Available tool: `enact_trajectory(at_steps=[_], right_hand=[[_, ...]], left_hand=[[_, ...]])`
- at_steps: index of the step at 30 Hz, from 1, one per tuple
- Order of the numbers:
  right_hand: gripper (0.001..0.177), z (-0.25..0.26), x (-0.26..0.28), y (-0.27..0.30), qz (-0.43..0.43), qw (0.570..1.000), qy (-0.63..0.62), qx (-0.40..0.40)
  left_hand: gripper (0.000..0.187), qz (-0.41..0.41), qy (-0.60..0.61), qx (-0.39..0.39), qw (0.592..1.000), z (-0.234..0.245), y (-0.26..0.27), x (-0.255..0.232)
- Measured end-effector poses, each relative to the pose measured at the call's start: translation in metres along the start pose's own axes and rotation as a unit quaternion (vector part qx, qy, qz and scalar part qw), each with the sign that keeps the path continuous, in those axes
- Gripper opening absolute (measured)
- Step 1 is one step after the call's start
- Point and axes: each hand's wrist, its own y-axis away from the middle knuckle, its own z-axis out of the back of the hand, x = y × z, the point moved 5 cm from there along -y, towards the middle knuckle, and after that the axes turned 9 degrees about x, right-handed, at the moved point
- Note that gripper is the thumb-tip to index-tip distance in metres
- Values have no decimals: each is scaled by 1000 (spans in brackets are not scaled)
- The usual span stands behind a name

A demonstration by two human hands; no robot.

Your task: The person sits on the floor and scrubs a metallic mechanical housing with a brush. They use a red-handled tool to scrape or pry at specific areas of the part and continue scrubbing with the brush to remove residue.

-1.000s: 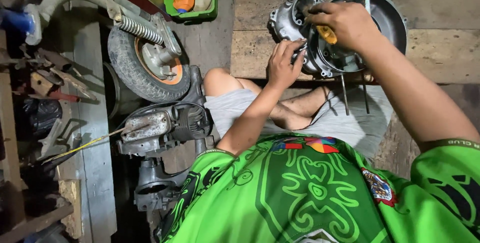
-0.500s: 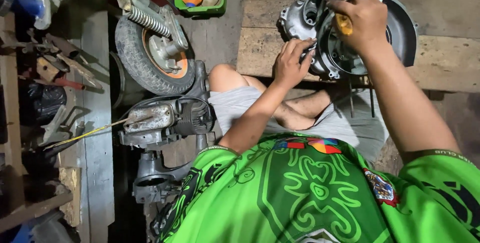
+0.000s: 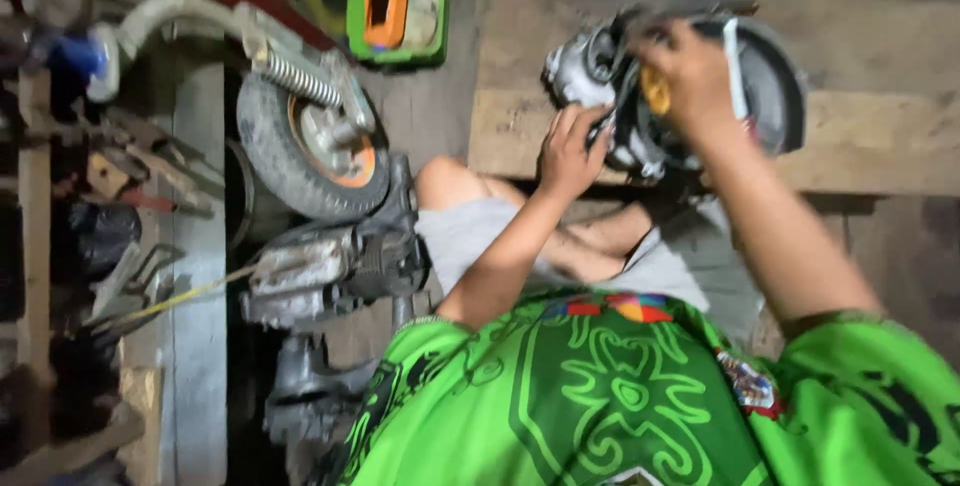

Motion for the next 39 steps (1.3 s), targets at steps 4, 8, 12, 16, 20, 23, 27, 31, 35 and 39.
enact_trajectory(at_steps=[4, 8, 12, 16, 20, 23, 27, 31, 35, 39], right_hand=[[23, -14, 14, 19, -53, 997, -6, -55], [26, -29, 22, 21, -122, 985, -118, -17], [8, -29, 25, -5, -99, 993, -4, -63], [16, -37, 25, -16, -148, 964, -147, -167], [22, -36, 25, -23, -195, 950, -111, -219], [19, -48, 21, -11, -198, 923, -212, -251], [24, -19, 38, -14, -212, 913, -228, -264], [20, -31, 26, -12, -217, 912, -245, -248], [34, -39, 25, -10, -177, 909, -273, -261], [32, -42, 22, -6, -215, 910, -203, -289]], left_hand=[[25, -33, 1, -45, 998, 3, -7, 2], [24, -20, 3, -45, 999, 3, -7, 5], [23, -16, 1, -48, 999, 7, -7, 1], [26, -21, -6, -52, 998, 2, 1, 6], [25, -19, -1, -43, 999, 1, -9, 7], [27, -18, -8, -45, 999, -2, -4, 16], [24, -15, 3, -47, 999, -4, -1, 17], [17, 11, 36, -52, 998, 4, -7, 15], [13, 12, 60, -18, 998, 5, -16, 21], [12, 24, 39, 13, 999, 12, -22, 9]])
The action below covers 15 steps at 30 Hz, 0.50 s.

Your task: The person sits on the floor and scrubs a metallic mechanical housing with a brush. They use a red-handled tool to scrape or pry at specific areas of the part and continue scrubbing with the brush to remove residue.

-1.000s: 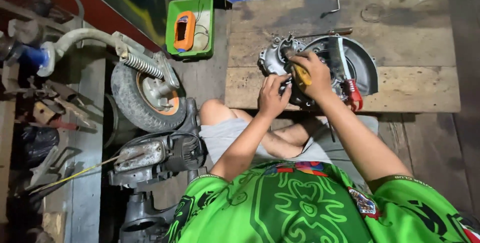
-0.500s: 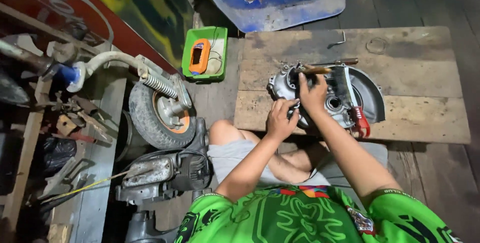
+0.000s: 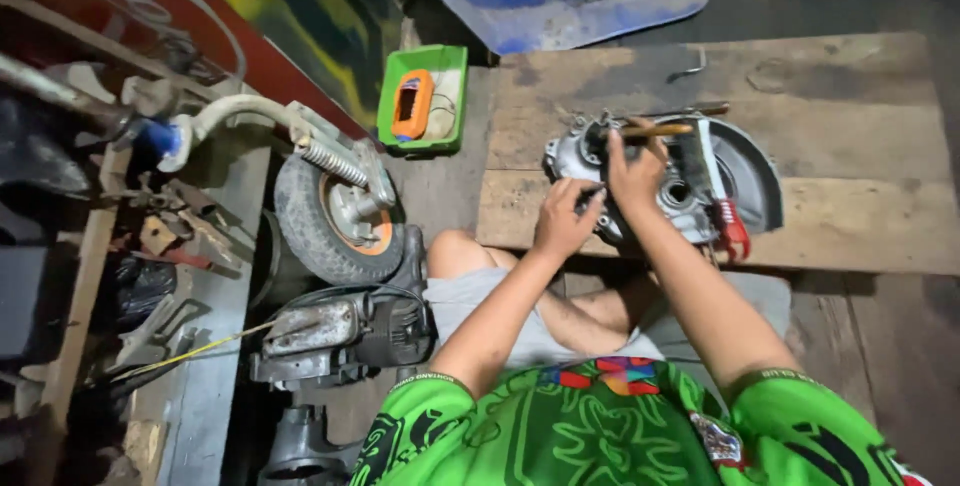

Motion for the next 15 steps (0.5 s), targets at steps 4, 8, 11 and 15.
enact_trajectory(at_steps=[4, 8, 11, 15], right_hand=[[32, -8, -25, 13, 0, 999, 27, -29], [33, -19, -26, 10, -4, 999, 15, 35], [32, -21, -26, 12, -1, 999, 16, 46], [29, -21, -26, 11, 26, 999, 23, 36]], left_hand=[[14, 0, -12, -19, 1000, -5, 2, -6], [15, 26, -12, -21, 999, -7, 1, -3], [16, 17, -25, -18, 999, -8, 5, 2], [12, -13, -18, -30, 999, -6, 2, 1]])
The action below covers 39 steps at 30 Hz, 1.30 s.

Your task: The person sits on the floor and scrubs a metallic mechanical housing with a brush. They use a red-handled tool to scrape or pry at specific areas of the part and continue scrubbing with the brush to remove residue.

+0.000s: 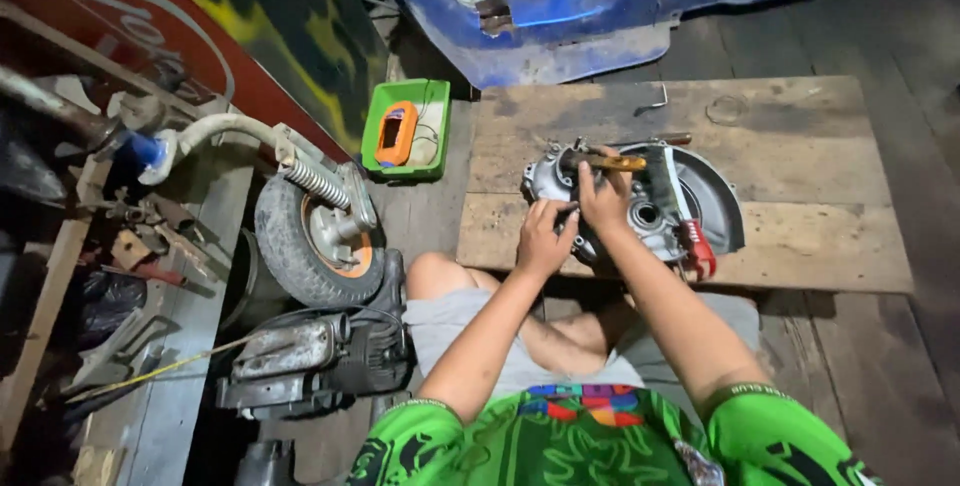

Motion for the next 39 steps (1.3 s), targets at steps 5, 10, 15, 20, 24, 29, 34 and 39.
enact_trajectory(at_steps=[5, 10, 15, 20, 24, 29, 34, 39], right_hand=[[30, 9, 6, 12, -27, 999, 25, -31], [20, 2, -14, 3, -5, 999, -36, 2], [23, 19, 27, -11, 16, 998, -53, -1], [23, 16, 13, -1, 73, 997, -4, 1], [32, -5, -29, 17, 43, 998, 28, -25], [19, 12, 10, -11, 84, 996, -2, -31], [25, 9, 2, -5, 26, 1000, -11, 2], [6, 23, 39, -23, 147, 989, 12, 27]], left_hand=[[13, 7, -18, -41, 999, -16, 14, 14], [14, -40, -16, -113, 993, -11, 3, 6], [16, -55, -10, -123, 991, -13, 4, 9], [17, -68, 0, -110, 992, -6, 7, 5], [16, -75, -2, -88, 993, -10, 9, 11], [11, -75, -3, -85, 994, -8, 3, 3], [12, -40, -41, -105, 993, -18, 14, 12], [12, -30, -41, -87, 995, -12, 16, 8]])
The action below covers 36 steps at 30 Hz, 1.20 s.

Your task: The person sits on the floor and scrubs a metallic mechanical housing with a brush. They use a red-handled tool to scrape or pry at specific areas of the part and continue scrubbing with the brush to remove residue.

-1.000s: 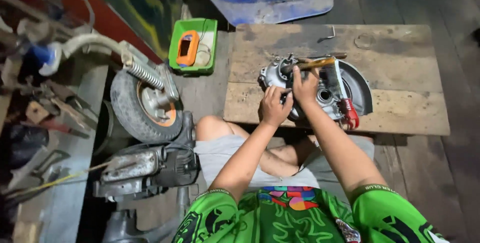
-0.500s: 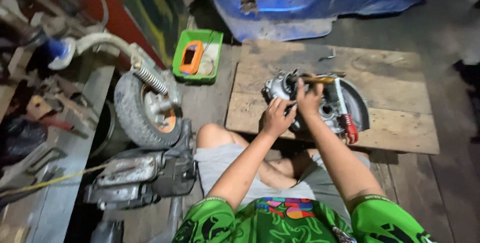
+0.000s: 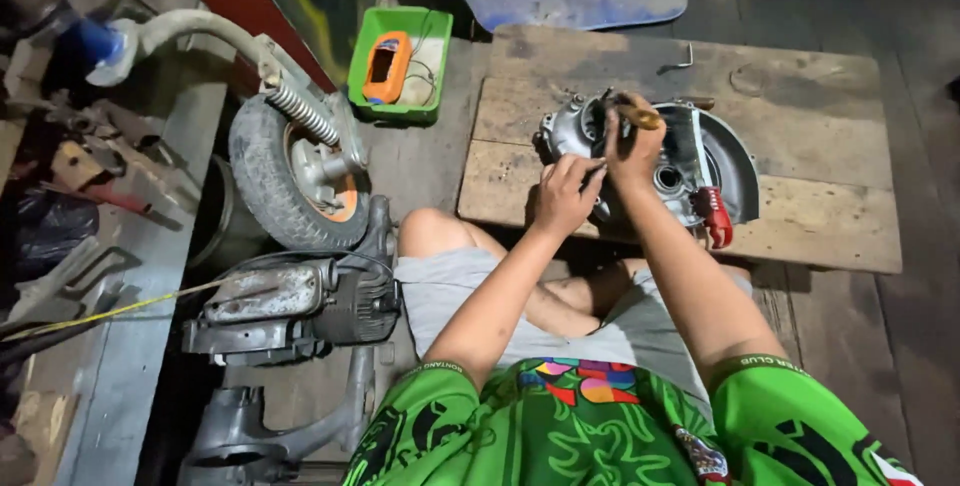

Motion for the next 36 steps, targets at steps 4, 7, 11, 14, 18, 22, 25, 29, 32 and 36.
enact_trajectory(at_steps=[4, 7, 11, 14, 18, 22, 25, 29, 32, 36], right_hand=[[20, -2, -13, 20, -72, 997, -7, -36], [25, 5, -4, 8, -63, 997, -7, -39], [24, 3, 4, -1, -41, 999, 12, -10], [26, -5, -8, 17, -54, 998, 16, -27], [34, -12, -23, 29, -123, 991, 33, -30], [35, -1, -3, 7, -103, 992, 68, -15], [30, -4, -10, 13, -94, 995, 30, -31], [21, 3, -6, 19, -103, 989, -89, -55], [23, -5, -11, 20, -78, 995, -41, -46], [33, -4, -9, 20, -54, 998, 36, -21]], left_hand=[[16, -9, -15, 4, 1000, -5, 4, 6], [14, -6, -20, -1, 1000, -8, 3, 7], [14, -4, -30, -8, 999, -8, 4, 5], [14, -7, -34, -10, 999, -6, 5, 6], [13, -16, -33, -12, 999, -2, 1, 5], [13, -9, -28, -18, 999, -1, -1, -2], [13, 4, -21, -24, 999, -1, 2, -2], [13, 5, -27, -25, 999, 0, 3, -3], [13, 6, -28, -20, 999, -2, 2, 1], [13, 5, -26, -11, 1000, -2, 3, 0]])
